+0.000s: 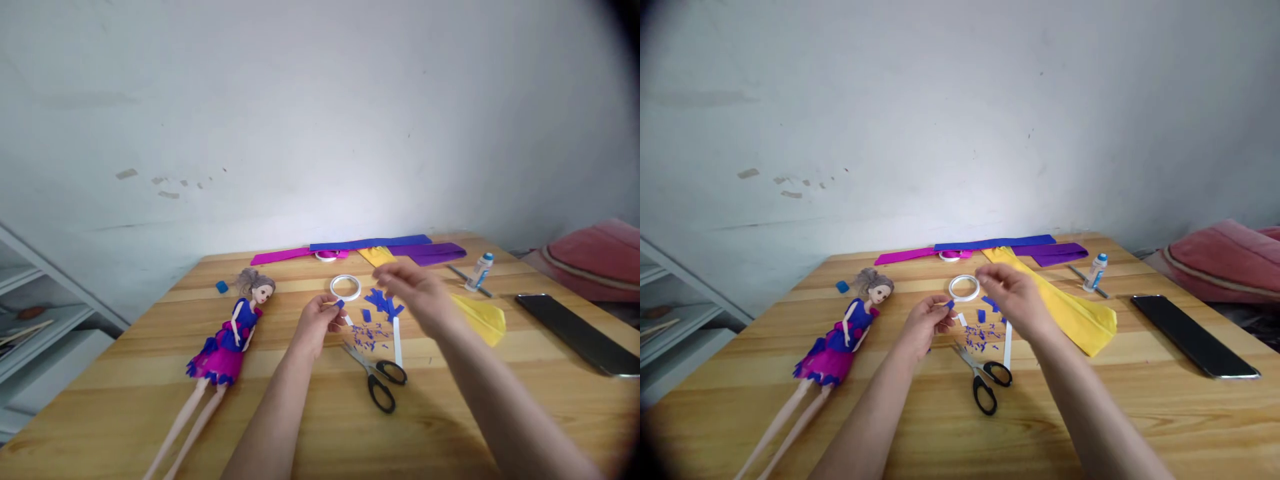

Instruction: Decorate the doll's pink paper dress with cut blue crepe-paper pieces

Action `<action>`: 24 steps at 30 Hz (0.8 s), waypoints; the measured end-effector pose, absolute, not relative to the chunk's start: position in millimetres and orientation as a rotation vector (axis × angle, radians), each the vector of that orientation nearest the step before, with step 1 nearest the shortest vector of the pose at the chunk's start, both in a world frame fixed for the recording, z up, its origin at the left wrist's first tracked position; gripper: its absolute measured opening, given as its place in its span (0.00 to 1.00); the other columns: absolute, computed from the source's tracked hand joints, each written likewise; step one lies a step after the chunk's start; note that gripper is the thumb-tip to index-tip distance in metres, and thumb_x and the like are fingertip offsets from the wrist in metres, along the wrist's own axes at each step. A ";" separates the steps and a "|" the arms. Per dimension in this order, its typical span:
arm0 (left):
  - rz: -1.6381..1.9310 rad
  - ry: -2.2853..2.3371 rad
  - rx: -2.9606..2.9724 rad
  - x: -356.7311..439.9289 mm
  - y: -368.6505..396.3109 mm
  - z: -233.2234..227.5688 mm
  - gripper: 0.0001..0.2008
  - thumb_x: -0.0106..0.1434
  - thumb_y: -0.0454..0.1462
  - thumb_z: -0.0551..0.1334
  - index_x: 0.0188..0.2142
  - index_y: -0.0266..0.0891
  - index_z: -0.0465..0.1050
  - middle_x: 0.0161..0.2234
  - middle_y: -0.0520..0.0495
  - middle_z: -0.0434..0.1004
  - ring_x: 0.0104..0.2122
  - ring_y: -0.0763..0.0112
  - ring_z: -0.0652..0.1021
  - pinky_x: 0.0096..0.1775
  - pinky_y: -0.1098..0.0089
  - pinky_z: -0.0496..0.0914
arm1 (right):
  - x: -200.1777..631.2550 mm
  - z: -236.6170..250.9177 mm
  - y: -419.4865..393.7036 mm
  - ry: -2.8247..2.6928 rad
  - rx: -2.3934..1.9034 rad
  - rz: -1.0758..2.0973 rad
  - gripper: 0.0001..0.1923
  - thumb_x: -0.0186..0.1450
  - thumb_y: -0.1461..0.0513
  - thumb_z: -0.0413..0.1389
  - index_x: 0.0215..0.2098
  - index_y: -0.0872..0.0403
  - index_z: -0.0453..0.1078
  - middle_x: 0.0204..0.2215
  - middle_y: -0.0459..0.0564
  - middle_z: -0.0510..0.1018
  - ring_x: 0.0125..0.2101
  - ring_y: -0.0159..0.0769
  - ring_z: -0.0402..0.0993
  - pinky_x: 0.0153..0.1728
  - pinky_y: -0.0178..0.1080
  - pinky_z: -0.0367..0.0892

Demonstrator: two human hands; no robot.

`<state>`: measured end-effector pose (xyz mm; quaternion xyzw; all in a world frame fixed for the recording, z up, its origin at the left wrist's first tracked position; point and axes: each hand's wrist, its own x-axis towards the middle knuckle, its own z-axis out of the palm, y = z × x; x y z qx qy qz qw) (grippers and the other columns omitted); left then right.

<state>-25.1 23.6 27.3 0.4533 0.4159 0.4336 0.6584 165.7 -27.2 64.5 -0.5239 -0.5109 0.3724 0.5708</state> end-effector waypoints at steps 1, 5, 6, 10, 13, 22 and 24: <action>0.946 0.925 1.055 -21.7 21.1 25.6 0.16 0.46 0.38 0.66 0.35 0.36 0.68 0.23 0.47 0.76 0.20 0.73 0.74 0.20 0.75 0.63 | 161.7 60.1 -25.1 -1.239 -1.259 0.903 0.11 0.62 0.58 0.54 0.40 0.54 0.70 0.35 0.48 0.75 0.33 0.34 0.71 0.34 0.38 0.69; 0.864 0.894 1.168 -12.4 14.3 22.5 0.11 0.49 0.38 0.64 0.31 0.36 0.67 0.23 0.48 0.76 0.19 0.73 0.74 0.20 0.75 0.64 | 143.7 31.7 -19.6 -1.339 -1.311 1.046 0.10 0.58 0.55 0.56 0.32 0.54 0.73 0.26 0.46 0.76 0.26 0.33 0.70 0.25 0.34 0.64; 0.858 0.896 1.189 -11.3 13.4 22.6 0.11 0.48 0.38 0.64 0.31 0.36 0.67 0.23 0.48 0.75 0.19 0.73 0.74 0.21 0.75 0.64 | 140.4 25.3 -19.9 -1.337 -1.293 1.066 0.11 0.58 0.55 0.56 0.32 0.54 0.73 0.26 0.46 0.76 0.26 0.33 0.70 0.25 0.34 0.64; 0.810 0.892 1.275 -9.5 11.6 22.3 0.08 0.50 0.37 0.63 0.29 0.38 0.66 0.21 0.51 0.73 0.18 0.75 0.72 0.20 0.76 0.64 | 134.1 12.6 -23.2 -1.247 -1.199 1.117 0.10 0.54 0.55 0.59 0.30 0.54 0.71 0.23 0.44 0.75 0.23 0.31 0.70 0.24 0.33 0.62; 0.791 0.865 1.342 -9.3 11.4 18.1 0.06 0.51 0.35 0.60 0.30 0.38 0.66 0.21 0.52 0.73 0.18 0.76 0.71 0.21 0.75 0.64 | 132.9 11.7 -23.2 -1.159 -1.143 1.167 0.09 0.52 0.56 0.60 0.27 0.54 0.69 0.19 0.42 0.73 0.20 0.29 0.67 0.22 0.33 0.60; 0.931 0.833 1.456 -7.2 10.7 15.0 0.09 0.50 0.32 0.60 0.33 0.39 0.69 0.25 0.52 0.72 0.22 0.76 0.71 0.24 0.77 0.64 | 132.5 11.1 -20.0 -1.040 -1.139 1.137 0.10 0.50 0.57 0.61 0.23 0.53 0.67 0.17 0.40 0.67 0.17 0.26 0.59 0.19 0.32 0.55; 0.937 0.848 1.430 -6.6 10.5 15.6 0.07 0.51 0.33 0.60 0.33 0.38 0.69 0.24 0.51 0.72 0.23 0.75 0.71 0.23 0.76 0.65 | 132.1 11.2 -20.4 -1.042 -1.136 1.125 0.10 0.50 0.56 0.61 0.24 0.54 0.68 0.18 0.41 0.67 0.17 0.26 0.59 0.19 0.32 0.56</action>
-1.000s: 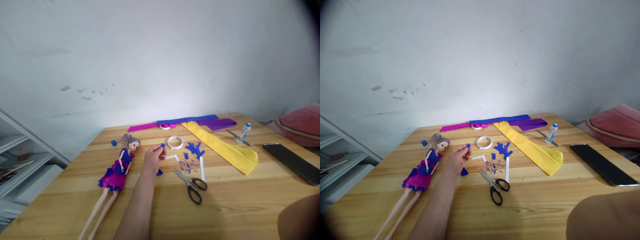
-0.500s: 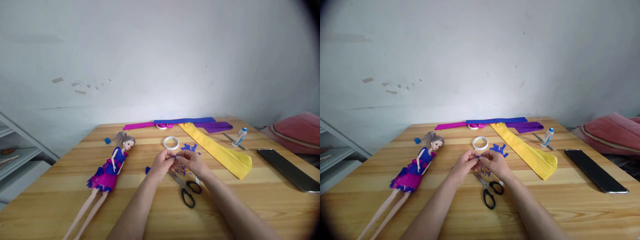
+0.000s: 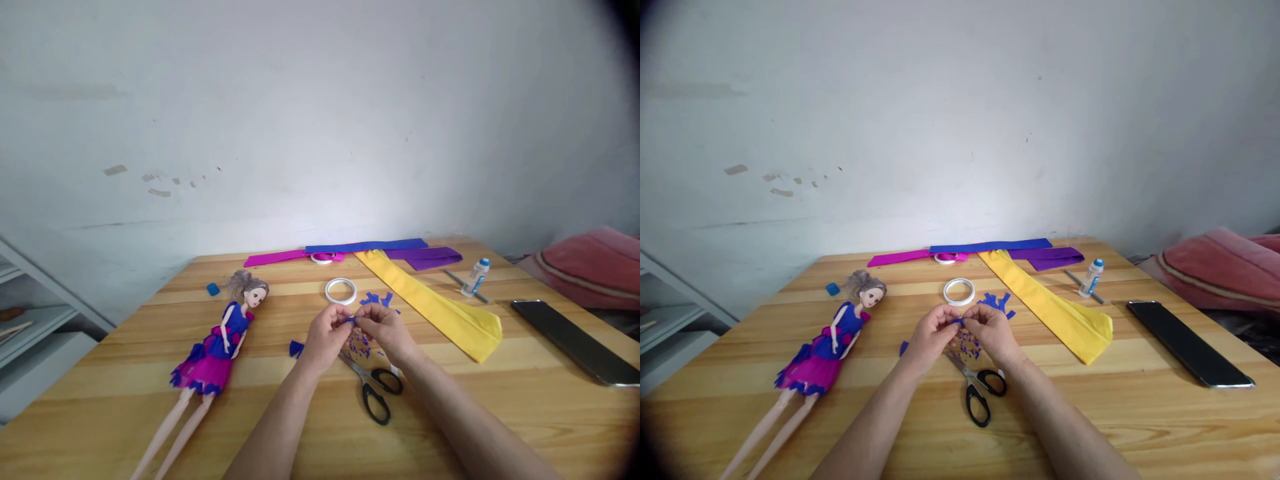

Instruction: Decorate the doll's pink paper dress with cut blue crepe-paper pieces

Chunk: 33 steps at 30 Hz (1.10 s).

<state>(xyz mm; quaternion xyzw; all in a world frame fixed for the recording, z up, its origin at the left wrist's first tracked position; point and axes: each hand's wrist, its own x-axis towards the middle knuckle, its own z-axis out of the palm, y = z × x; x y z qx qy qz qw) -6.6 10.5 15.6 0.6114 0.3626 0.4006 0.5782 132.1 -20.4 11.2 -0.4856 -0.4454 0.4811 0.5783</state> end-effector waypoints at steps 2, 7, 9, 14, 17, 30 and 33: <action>0.948 0.871 1.404 -6.0 10.9 15.5 0.06 0.50 0.34 0.60 0.31 0.38 0.70 0.23 0.52 0.72 0.22 0.75 0.71 0.23 0.76 0.65 | 131.9 11.4 -20.9 -1.045 -1.131 1.117 0.09 0.50 0.57 0.61 0.24 0.54 0.68 0.17 0.40 0.67 0.17 0.26 0.59 0.19 0.32 0.55; 0.952 0.870 1.321 -4.6 11.0 16.4 0.05 0.48 0.32 0.61 0.28 0.36 0.70 0.21 0.53 0.70 0.20 0.75 0.71 0.23 0.75 0.66 | 132.3 13.3 -23.1 -1.037 -1.070 1.134 0.06 0.51 0.60 0.60 0.25 0.54 0.69 0.17 0.40 0.66 0.17 0.26 0.59 0.20 0.32 0.55; 0.950 0.846 1.287 -4.1 9.7 18.2 0.04 0.49 0.33 0.61 0.28 0.36 0.70 0.20 0.53 0.70 0.19 0.76 0.70 0.22 0.75 0.65 | 132.6 14.8 -23.9 -1.024 -1.056 1.145 0.05 0.51 0.61 0.59 0.25 0.54 0.69 0.16 0.40 0.67 0.17 0.25 0.58 0.20 0.31 0.54; 0.953 0.817 1.210 -4.2 7.4 21.1 0.04 0.49 0.32 0.61 0.27 0.36 0.70 0.18 0.54 0.70 0.19 0.76 0.70 0.23 0.75 0.64 | 132.5 16.7 -24.1 -0.966 -1.057 1.175 0.03 0.50 0.63 0.58 0.24 0.55 0.70 0.17 0.40 0.69 0.17 0.25 0.59 0.20 0.32 0.55; 0.947 0.795 1.203 -5.2 8.1 20.0 0.04 0.49 0.32 0.61 0.28 0.36 0.70 0.19 0.54 0.71 0.20 0.76 0.70 0.24 0.75 0.65 | 132.3 16.1 -23.5 -0.953 -1.053 1.182 0.02 0.49 0.64 0.57 0.24 0.55 0.69 0.16 0.40 0.68 0.17 0.25 0.59 0.20 0.31 0.55; 0.893 0.762 1.293 -6.9 8.9 21.0 0.03 0.51 0.32 0.61 0.28 0.34 0.71 0.20 0.51 0.73 0.20 0.76 0.71 0.26 0.74 0.66 | 135.1 10.9 -22.6 -1.002 -1.010 1.195 0.04 0.50 0.64 0.58 0.25 0.55 0.68 0.19 0.40 0.69 0.18 0.26 0.61 0.21 0.31 0.56; 0.883 0.778 1.300 -6.9 7.5 22.5 0.04 0.50 0.32 0.61 0.28 0.34 0.71 0.20 0.52 0.72 0.20 0.76 0.71 0.26 0.74 0.65 | 136.0 9.9 -22.3 -1.013 -1.008 1.194 0.04 0.50 0.64 0.58 0.25 0.54 0.68 0.18 0.40 0.68 0.17 0.25 0.60 0.20 0.31 0.55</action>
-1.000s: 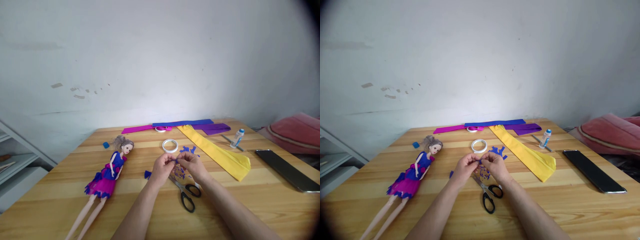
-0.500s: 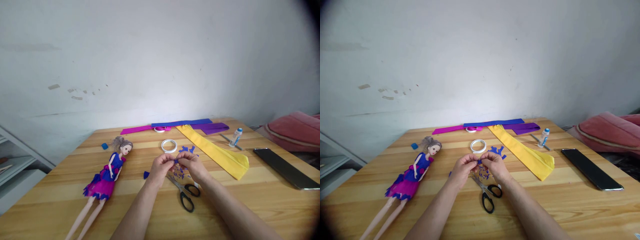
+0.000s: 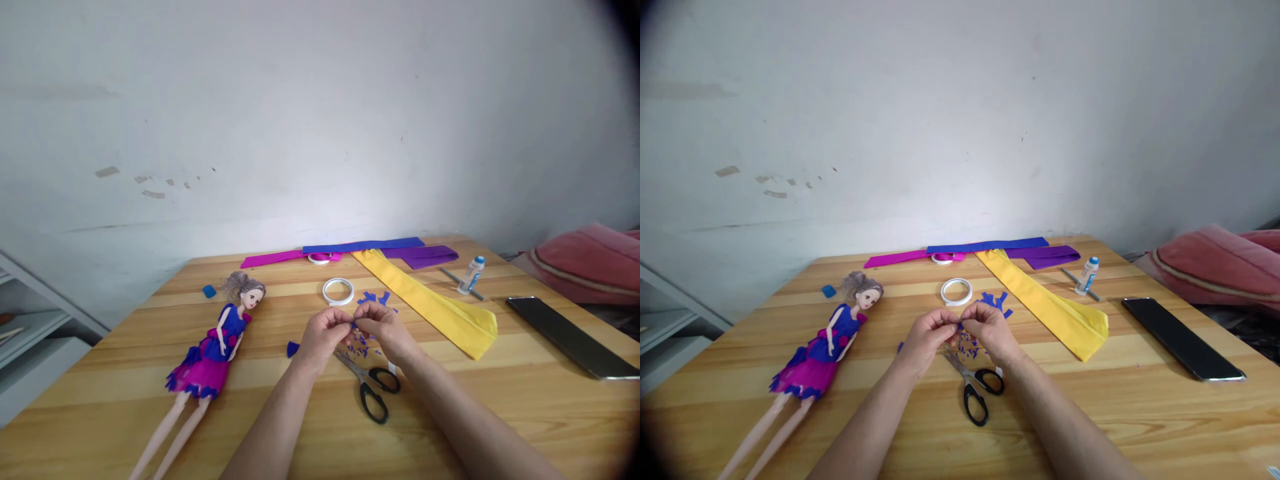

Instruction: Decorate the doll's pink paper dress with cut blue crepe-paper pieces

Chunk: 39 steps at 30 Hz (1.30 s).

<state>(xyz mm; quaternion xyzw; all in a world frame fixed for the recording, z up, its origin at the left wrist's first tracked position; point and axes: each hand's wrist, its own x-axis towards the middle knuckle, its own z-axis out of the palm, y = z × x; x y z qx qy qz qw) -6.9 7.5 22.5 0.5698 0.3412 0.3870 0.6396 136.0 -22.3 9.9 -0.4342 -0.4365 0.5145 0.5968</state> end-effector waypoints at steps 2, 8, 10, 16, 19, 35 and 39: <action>0.875 0.797 1.318 -6.4 7.2 22.9 0.04 0.50 0.31 0.62 0.28 0.34 0.71 0.21 0.52 0.72 0.21 0.76 0.70 0.26 0.74 0.65 | 136.3 9.7 -22.3 -1.015 -1.014 1.189 0.04 0.50 0.65 0.58 0.24 0.54 0.67 0.17 0.39 0.68 0.17 0.25 0.59 0.20 0.31 0.55; 0.882 0.854 1.398 -6.1 9.3 18.4 0.05 0.49 0.30 0.61 0.29 0.34 0.71 0.22 0.52 0.71 0.21 0.78 0.69 0.25 0.76 0.63 | 136.0 8.7 -22.6 -1.013 -1.017 1.181 0.03 0.50 0.65 0.57 0.25 0.54 0.67 0.18 0.39 0.67 0.17 0.24 0.59 0.20 0.31 0.55; 0.877 0.867 1.408 -6.7 10.4 16.1 0.06 0.48 0.30 0.61 0.29 0.34 0.72 0.23 0.52 0.72 0.21 0.78 0.69 0.25 0.76 0.63 | 135.7 8.4 -22.6 -1.009 -1.015 1.181 0.03 0.50 0.65 0.57 0.25 0.54 0.67 0.18 0.39 0.68 0.17 0.24 0.59 0.20 0.31 0.55; 0.899 0.858 1.407 -6.9 13.2 13.4 0.08 0.48 0.29 0.60 0.30 0.35 0.72 0.24 0.51 0.73 0.21 0.78 0.69 0.25 0.76 0.63 | 135.7 9.1 -22.6 -1.011 -1.024 1.178 0.03 0.50 0.65 0.58 0.24 0.55 0.67 0.18 0.39 0.68 0.17 0.24 0.59 0.20 0.30 0.55; 0.885 0.861 1.408 -6.7 13.0 15.2 0.09 0.48 0.29 0.60 0.32 0.34 0.73 0.25 0.50 0.74 0.22 0.78 0.69 0.25 0.76 0.63 | 135.6 10.3 -22.8 -1.011 -1.028 1.170 0.03 0.50 0.66 0.57 0.24 0.55 0.67 0.18 0.39 0.68 0.17 0.24 0.59 0.20 0.30 0.55; 0.891 0.901 1.340 -6.0 10.6 18.9 0.07 0.49 0.35 0.63 0.28 0.34 0.73 0.21 0.52 0.72 0.16 0.80 0.66 0.19 0.76 0.61 | 135.7 14.3 -24.0 -1.068 -1.068 1.165 0.03 0.50 0.64 0.57 0.24 0.54 0.66 0.16 0.39 0.65 0.16 0.25 0.58 0.19 0.31 0.54; 0.924 0.930 1.314 -3.6 10.4 18.0 0.06 0.49 0.35 0.63 0.28 0.34 0.72 0.21 0.51 0.72 0.18 0.77 0.69 0.20 0.76 0.62 | 134.7 14.8 -23.6 -1.069 -1.059 1.177 0.07 0.50 0.64 0.58 0.29 0.54 0.67 0.19 0.40 0.68 0.19 0.26 0.61 0.21 0.31 0.56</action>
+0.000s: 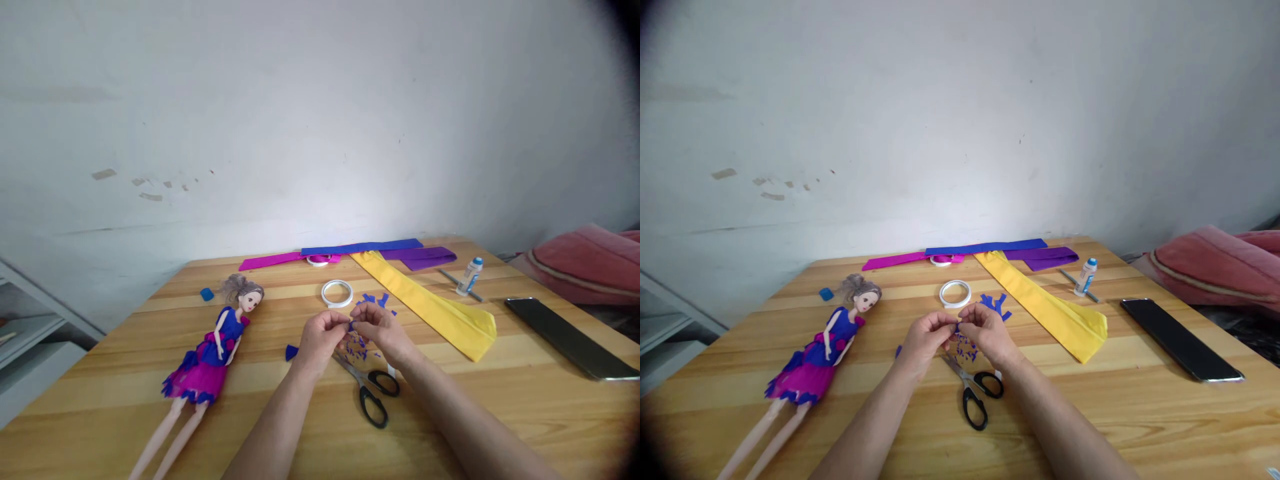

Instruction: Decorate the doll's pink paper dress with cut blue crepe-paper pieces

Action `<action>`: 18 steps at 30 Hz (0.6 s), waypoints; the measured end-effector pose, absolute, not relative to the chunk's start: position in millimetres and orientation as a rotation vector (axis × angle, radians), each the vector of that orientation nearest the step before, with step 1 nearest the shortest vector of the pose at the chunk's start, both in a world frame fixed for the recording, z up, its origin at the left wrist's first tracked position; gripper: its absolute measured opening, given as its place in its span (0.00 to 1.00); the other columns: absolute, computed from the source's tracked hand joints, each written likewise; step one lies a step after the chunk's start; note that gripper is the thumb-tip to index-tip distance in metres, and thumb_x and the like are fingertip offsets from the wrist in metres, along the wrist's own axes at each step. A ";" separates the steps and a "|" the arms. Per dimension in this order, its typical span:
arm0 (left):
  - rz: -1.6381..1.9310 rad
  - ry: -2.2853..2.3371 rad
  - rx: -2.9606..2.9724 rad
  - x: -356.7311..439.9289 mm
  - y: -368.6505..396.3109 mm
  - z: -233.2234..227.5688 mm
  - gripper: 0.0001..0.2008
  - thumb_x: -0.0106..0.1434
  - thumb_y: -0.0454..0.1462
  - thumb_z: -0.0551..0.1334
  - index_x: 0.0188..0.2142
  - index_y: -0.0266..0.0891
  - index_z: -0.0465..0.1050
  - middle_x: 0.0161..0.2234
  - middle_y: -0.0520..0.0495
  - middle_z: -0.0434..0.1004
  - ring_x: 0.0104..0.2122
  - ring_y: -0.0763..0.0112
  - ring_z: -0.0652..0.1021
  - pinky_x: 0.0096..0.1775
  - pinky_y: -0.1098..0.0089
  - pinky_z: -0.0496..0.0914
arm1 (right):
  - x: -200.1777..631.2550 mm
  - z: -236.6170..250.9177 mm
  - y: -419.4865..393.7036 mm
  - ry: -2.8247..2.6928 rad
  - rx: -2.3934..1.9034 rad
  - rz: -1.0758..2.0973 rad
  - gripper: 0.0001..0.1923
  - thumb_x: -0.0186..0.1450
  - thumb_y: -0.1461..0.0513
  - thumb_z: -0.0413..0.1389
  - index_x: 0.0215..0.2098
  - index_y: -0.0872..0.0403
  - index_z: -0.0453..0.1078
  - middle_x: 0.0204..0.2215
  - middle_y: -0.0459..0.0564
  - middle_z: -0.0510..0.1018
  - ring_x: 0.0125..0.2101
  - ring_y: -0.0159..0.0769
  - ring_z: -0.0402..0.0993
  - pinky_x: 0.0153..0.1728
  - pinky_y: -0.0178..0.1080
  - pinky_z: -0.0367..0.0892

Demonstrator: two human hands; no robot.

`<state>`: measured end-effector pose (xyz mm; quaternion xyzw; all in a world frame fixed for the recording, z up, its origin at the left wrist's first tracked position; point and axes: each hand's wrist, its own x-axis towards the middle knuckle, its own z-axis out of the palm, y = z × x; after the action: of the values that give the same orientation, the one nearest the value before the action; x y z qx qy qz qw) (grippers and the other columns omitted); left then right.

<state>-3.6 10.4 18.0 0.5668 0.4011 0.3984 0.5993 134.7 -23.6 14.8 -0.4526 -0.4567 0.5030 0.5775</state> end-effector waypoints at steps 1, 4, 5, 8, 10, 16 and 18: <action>0.933 0.930 1.306 -3.1 10.4 17.7 0.06 0.49 0.36 0.63 0.28 0.34 0.72 0.21 0.50 0.72 0.19 0.76 0.70 0.19 0.76 0.62 | 134.6 14.4 -23.3 -1.071 -1.054 1.179 0.08 0.50 0.64 0.58 0.29 0.54 0.67 0.20 0.40 0.68 0.20 0.26 0.61 0.21 0.31 0.56; 0.939 0.911 1.285 -2.5 10.5 16.3 0.07 0.48 0.36 0.64 0.27 0.34 0.72 0.21 0.51 0.72 0.19 0.76 0.70 0.19 0.76 0.63 | 134.9 13.0 -22.4 -1.088 -1.048 1.172 0.06 0.49 0.65 0.57 0.28 0.54 0.67 0.19 0.40 0.68 0.19 0.26 0.61 0.21 0.31 0.56; 0.933 0.906 1.279 -2.6 10.7 15.8 0.07 0.48 0.36 0.64 0.27 0.34 0.72 0.21 0.51 0.72 0.19 0.76 0.70 0.19 0.76 0.63 | 135.2 12.7 -22.2 -1.093 -1.054 1.161 0.05 0.50 0.65 0.57 0.27 0.54 0.67 0.18 0.39 0.68 0.19 0.26 0.61 0.21 0.31 0.56; 0.920 0.886 1.286 -3.4 11.2 14.4 0.08 0.48 0.37 0.64 0.27 0.34 0.72 0.21 0.51 0.73 0.18 0.77 0.69 0.20 0.76 0.62 | 136.3 12.6 -22.7 -1.086 -1.079 1.138 0.02 0.50 0.65 0.56 0.24 0.54 0.66 0.16 0.39 0.67 0.18 0.25 0.59 0.21 0.32 0.55; 0.922 0.874 1.294 -3.9 11.2 14.7 0.07 0.48 0.36 0.64 0.27 0.35 0.72 0.21 0.52 0.72 0.18 0.78 0.69 0.20 0.76 0.62 | 136.6 13.0 -23.4 -1.069 -1.084 1.148 0.02 0.49 0.65 0.56 0.23 0.54 0.66 0.16 0.39 0.66 0.17 0.25 0.58 0.20 0.31 0.54; 0.926 0.844 1.241 -4.0 8.7 20.9 0.04 0.46 0.32 0.63 0.26 0.35 0.72 0.18 0.53 0.71 0.18 0.78 0.69 0.22 0.75 0.63 | 136.7 11.3 -23.6 -1.032 -1.050 1.181 0.03 0.49 0.67 0.55 0.23 0.54 0.67 0.17 0.39 0.67 0.17 0.25 0.58 0.20 0.31 0.55; 0.921 0.823 1.231 -4.1 8.6 21.0 0.05 0.46 0.32 0.63 0.26 0.35 0.72 0.18 0.53 0.72 0.18 0.77 0.69 0.23 0.75 0.63 | 136.7 10.6 -23.1 -1.027 -1.056 1.178 0.03 0.48 0.67 0.55 0.22 0.54 0.67 0.17 0.40 0.67 0.17 0.25 0.58 0.19 0.31 0.54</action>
<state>-4.1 8.6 21.0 0.5405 0.3611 0.4043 0.6434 136.7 -23.1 10.6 -0.4532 -0.4406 0.5054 0.5874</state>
